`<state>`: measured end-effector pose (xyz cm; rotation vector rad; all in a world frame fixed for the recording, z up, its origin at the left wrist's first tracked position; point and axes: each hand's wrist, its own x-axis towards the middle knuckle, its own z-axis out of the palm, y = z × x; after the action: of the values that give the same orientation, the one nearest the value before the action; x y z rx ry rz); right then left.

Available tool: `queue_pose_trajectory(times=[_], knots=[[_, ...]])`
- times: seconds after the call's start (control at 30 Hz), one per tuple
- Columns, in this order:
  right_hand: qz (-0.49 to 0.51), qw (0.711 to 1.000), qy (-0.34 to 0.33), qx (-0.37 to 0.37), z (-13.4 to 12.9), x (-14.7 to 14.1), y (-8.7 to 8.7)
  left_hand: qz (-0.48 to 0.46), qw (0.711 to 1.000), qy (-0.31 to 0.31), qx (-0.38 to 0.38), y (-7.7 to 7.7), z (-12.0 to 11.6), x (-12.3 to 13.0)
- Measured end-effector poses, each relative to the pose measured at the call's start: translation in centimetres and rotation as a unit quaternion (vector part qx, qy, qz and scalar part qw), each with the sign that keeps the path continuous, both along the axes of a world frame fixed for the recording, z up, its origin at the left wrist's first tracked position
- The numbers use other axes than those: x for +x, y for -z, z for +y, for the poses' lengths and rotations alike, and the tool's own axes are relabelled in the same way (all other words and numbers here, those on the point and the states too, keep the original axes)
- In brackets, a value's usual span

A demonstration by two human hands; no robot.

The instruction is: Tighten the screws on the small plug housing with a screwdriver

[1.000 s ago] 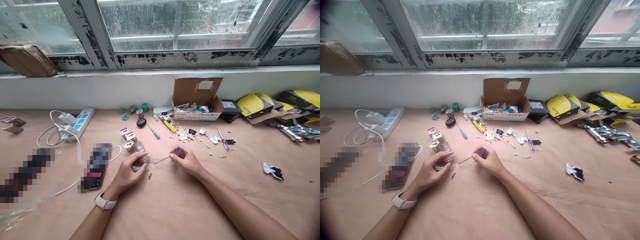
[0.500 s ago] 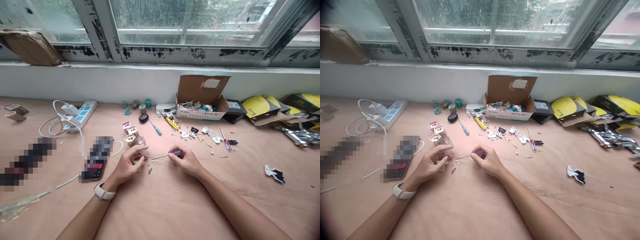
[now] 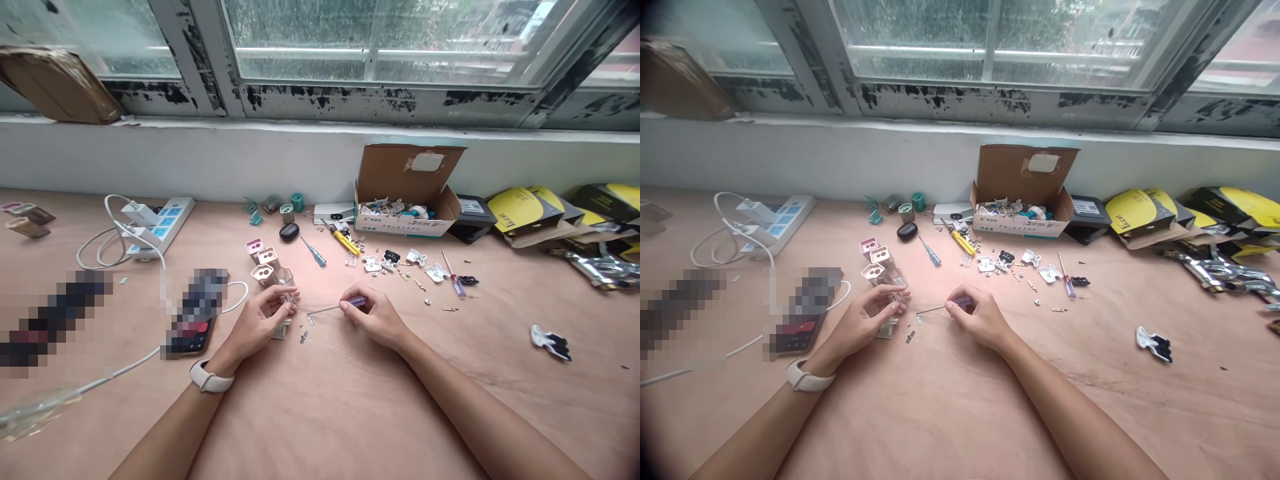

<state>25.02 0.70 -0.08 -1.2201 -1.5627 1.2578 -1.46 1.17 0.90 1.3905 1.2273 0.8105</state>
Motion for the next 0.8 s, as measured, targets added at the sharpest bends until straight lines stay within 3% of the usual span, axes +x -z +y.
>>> queue_pose_trajectory(times=[0.17,0.8], knots=[[-0.016,1.0,0.0,0.002,-0.04,-0.06,0.1,-0.001,1.0,0.008,0.002,0.43,-0.17,-0.02],[0.045,0.998,-0.004,-0.031,0.01,-0.04,-0.11,0.019,0.997,0.078,-0.016,-0.16,-0.46,-0.27]])
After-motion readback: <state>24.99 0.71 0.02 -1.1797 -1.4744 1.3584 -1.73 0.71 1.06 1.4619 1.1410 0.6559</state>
